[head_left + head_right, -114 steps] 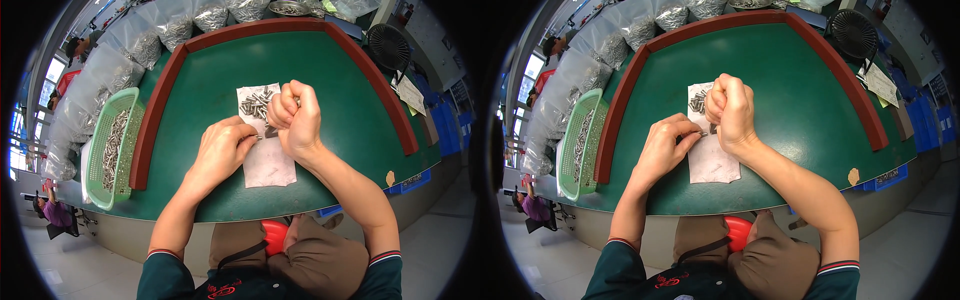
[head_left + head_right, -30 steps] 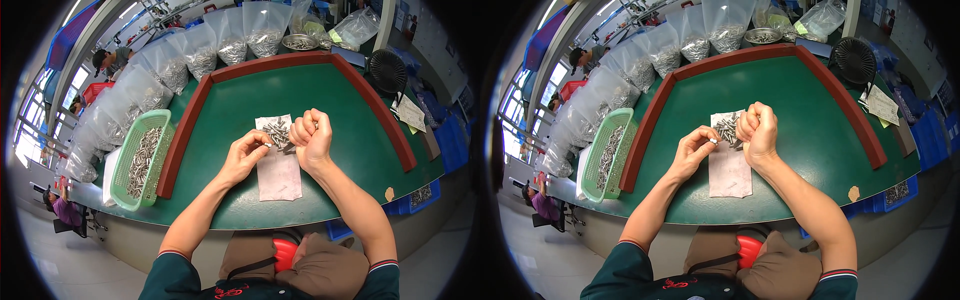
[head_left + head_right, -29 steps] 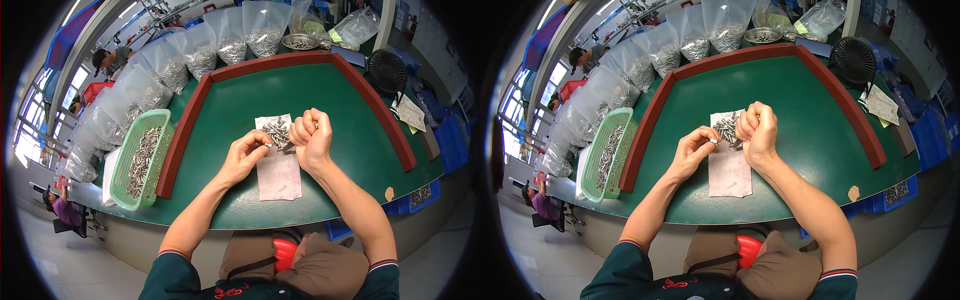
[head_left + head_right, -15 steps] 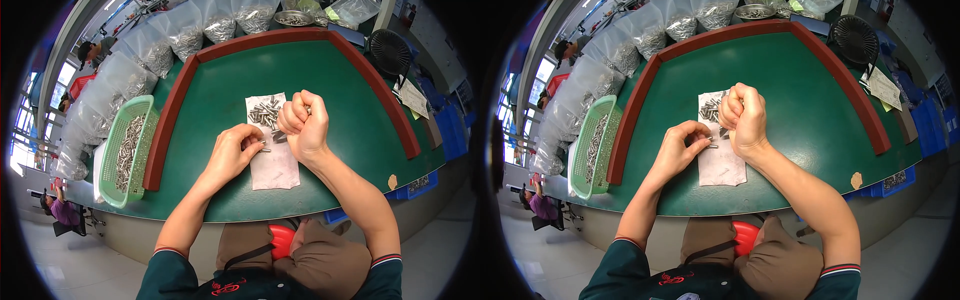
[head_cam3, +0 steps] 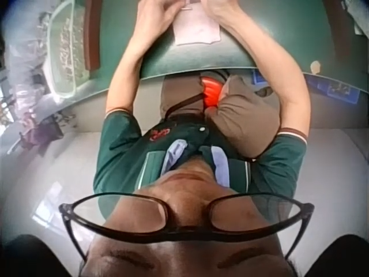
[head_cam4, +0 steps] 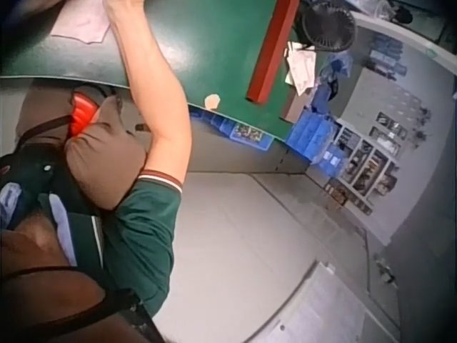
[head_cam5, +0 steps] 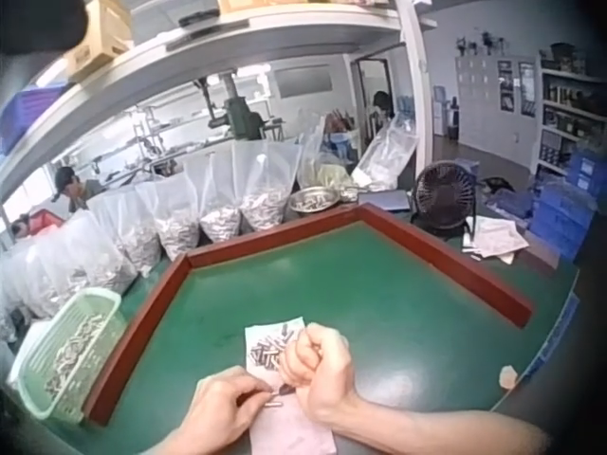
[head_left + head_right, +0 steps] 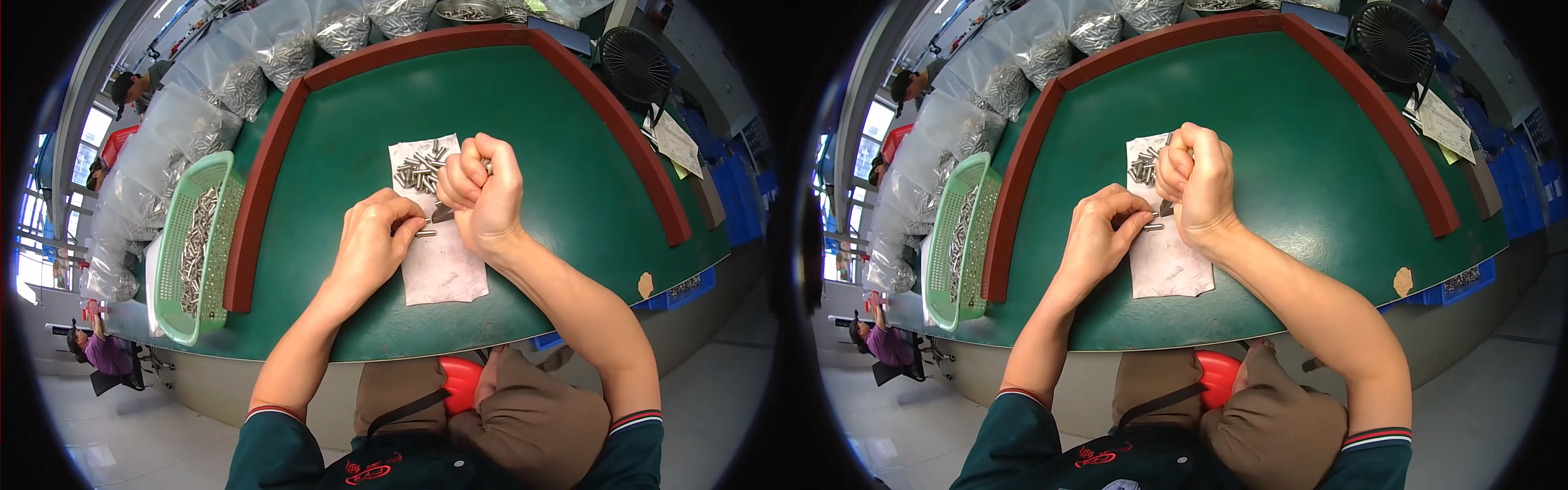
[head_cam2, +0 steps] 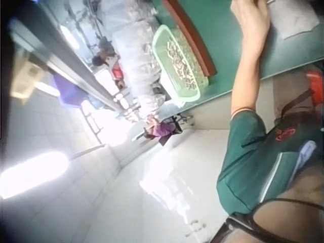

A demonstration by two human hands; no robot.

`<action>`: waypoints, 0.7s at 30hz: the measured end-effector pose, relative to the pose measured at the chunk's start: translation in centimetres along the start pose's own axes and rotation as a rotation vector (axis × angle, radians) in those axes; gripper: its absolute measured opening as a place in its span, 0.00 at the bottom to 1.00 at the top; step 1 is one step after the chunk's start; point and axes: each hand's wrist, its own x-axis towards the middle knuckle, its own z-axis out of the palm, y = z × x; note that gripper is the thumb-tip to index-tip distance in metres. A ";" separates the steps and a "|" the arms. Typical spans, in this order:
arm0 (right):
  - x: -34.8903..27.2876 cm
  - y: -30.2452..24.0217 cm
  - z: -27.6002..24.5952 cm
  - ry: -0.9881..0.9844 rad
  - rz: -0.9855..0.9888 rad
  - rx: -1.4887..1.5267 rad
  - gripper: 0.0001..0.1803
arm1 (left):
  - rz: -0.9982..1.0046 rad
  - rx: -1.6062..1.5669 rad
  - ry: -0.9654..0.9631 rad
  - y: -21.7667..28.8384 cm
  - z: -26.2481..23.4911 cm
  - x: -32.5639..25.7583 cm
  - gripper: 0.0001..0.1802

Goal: Inspecting and sorting small metal pins using a handheld tool on a workbench.

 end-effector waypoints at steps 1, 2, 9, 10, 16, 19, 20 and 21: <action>0.0 0.0 0.0 0.000 0.000 0.001 0.20 | 0.008 0.011 0.008 0.1 0.0 0.0 0.03; 0.0 -0.1 0.0 0.006 -0.001 0.011 0.20 | 0.008 0.011 0.008 0.1 0.0 0.0 0.03; -0.1 0.0 0.0 0.021 -0.004 0.031 0.20 | 0.019 0.016 0.016 0.0 0.0 0.1 0.03; -0.1 0.0 0.1 0.021 -0.003 0.032 0.20 | 0.020 0.019 0.018 0.0 0.0 0.1 0.03; -0.2 -0.1 0.1 0.011 0.000 0.033 0.20 | 0.039 0.022 0.020 0.1 0.0 0.1 0.03; -0.2 0.0 0.1 -0.001 -0.006 0.026 0.20 | 0.041 0.025 0.016 0.0 0.1 0.1 0.03; -0.2 -0.1 0.1 -0.004 -0.005 0.026 0.20 | 0.041 0.024 0.016 0.1 0.1 0.1 0.03; -0.2 -0.1 0.1 -0.007 -0.003 0.027 0.20 | 0.047 0.026 0.018 0.1 0.1 0.1 0.03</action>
